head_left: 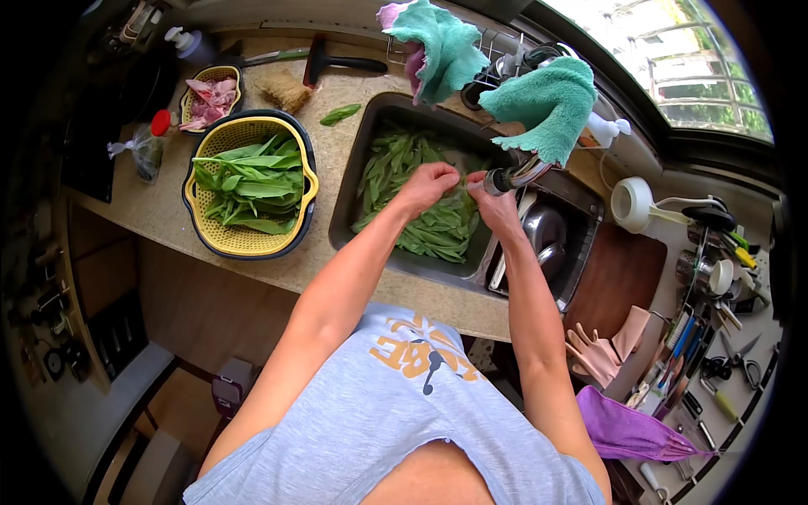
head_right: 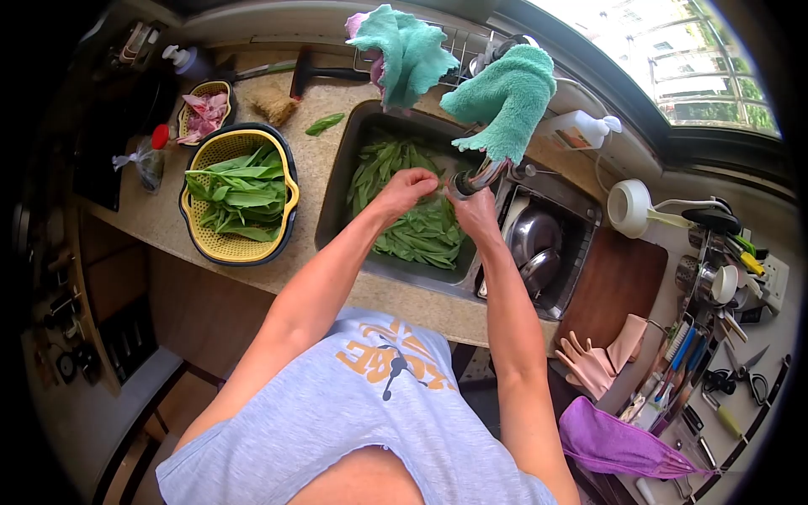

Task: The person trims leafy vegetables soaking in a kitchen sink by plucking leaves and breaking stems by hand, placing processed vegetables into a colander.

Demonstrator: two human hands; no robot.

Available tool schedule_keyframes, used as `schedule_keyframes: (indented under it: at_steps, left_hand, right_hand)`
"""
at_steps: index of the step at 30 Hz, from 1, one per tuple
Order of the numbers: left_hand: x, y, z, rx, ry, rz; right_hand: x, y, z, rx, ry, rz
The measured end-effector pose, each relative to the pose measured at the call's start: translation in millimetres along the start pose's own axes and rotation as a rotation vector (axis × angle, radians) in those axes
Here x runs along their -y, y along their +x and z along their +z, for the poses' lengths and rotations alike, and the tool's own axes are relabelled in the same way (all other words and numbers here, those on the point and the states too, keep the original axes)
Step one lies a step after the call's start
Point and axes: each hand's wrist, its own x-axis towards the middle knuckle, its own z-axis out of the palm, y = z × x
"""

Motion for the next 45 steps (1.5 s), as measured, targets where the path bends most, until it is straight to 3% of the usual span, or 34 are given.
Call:
schedule_keyframes:
  at_steps: [3,5,12,18,27,32,39,42,45]
  left_hand:
    - [-3.3,0.4,4.8,0.066,-0.146,-0.065]
    - [-4.9,-1.7,3.6,0.113,0.003,-0.007]
    - [-6.0,-3.9,-12.5,0.129,-0.002,-0.004]
    - [-0.9,-2.1,-19.4,0.032,0.198,0.062]
    - [-0.9,-2.9,-15.9,-0.011,0.45,0.23]
    - [11.4,-2.0,-10.7,0.022,0.086,0.113]
    - [11.8,-17.6,-8.5,-0.089,0.191,0.163]
    - [15.2,-28.7,-13.5,-0.034,0.039,0.058]
    - [20.8,-39.6,-21.2,-0.042,-0.005,-0.05]
  right_hand:
    - [-8.3,3.9,-4.4,0.014,-0.064,-0.046]
    - [-11.9,7.2,-8.1,0.041,-0.067,-0.026]
    - [5.7,8.6,-5.9,0.163,0.034,-0.006]
    - [10.0,12.9,12.0,0.217,0.204,0.073]
    - [10.5,12.2,19.9,0.143,0.129,0.049]
    - [15.2,12.4,21.7,0.078,0.064,-0.014]
    - [4.9,21.3,29.6,-0.095,0.042,-0.158]
    - [4.9,24.2,29.3,-0.025,0.286,-0.085]
    - [10.4,22.3,29.7,-0.006,0.25,-0.084]
